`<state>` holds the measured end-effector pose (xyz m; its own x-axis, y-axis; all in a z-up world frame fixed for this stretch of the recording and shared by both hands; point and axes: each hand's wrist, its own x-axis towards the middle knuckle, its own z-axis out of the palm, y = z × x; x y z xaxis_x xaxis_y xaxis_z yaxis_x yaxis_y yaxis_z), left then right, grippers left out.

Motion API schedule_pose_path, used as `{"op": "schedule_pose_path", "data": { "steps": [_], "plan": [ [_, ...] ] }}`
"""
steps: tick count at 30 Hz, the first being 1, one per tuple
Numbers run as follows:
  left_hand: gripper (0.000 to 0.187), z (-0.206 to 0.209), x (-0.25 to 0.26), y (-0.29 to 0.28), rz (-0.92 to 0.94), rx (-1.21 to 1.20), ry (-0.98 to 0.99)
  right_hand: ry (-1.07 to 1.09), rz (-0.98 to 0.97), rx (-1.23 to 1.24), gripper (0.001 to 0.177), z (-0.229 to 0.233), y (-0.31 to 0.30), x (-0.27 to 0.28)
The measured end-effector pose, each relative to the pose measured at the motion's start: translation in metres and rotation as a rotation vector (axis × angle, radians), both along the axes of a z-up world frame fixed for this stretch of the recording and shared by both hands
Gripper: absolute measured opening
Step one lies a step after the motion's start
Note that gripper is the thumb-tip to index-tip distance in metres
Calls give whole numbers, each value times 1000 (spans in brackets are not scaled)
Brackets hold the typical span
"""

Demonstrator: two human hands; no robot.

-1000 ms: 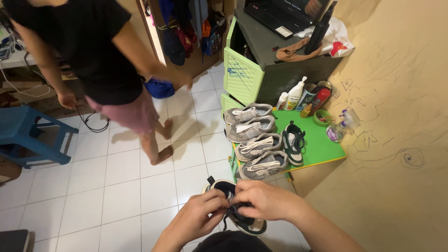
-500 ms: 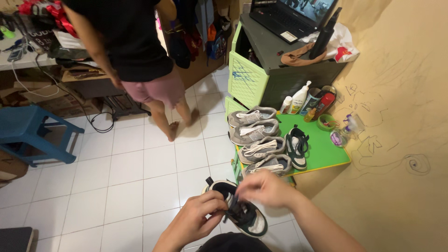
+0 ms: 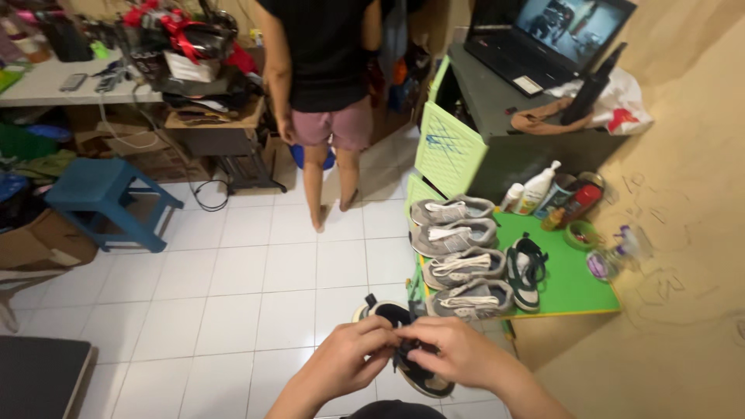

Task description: The person removes the laces from a green and white high-top sneaker, then re-laces the same shoe by threading the laces through the eyelets and tying them. The task is performed by hand on a single shoe while other shoes remain on a nearby green table.

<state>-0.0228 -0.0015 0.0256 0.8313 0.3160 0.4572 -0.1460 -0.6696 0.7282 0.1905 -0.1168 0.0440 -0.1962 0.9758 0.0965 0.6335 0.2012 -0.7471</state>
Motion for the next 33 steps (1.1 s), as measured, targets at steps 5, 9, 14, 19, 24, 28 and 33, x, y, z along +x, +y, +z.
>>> {"op": "schedule_pose_path", "data": {
  "steps": [5, 9, 14, 19, 24, 28, 33],
  "plan": [
    [18, 0, -2, -3, -42, -28, 17, 70, 15, -90, 15, -14, 1, 17],
    [17, -1, -2, -10, -80, -63, 56, 241, -200, -27, 12, -37, 9, 39],
    [15, -6, -5, -17, -21, -166, 143, 400, -927, 218, 29, -45, 21, 83],
    [13, -15, -5, -13, 134, -170, 68, 91, -730, 309, 63, -58, 10, 57],
    [14, -27, 3, -13, 310, -245, -31, 286, -496, 165, 53, -75, -18, -22],
    [13, -40, 12, -21, 383, -324, -58, 117, -396, 261, 45, -75, -19, -37],
    [15, -53, 14, -27, 325, -443, 83, 185, -427, 181, 18, -76, -10, -23]
  ]
}}
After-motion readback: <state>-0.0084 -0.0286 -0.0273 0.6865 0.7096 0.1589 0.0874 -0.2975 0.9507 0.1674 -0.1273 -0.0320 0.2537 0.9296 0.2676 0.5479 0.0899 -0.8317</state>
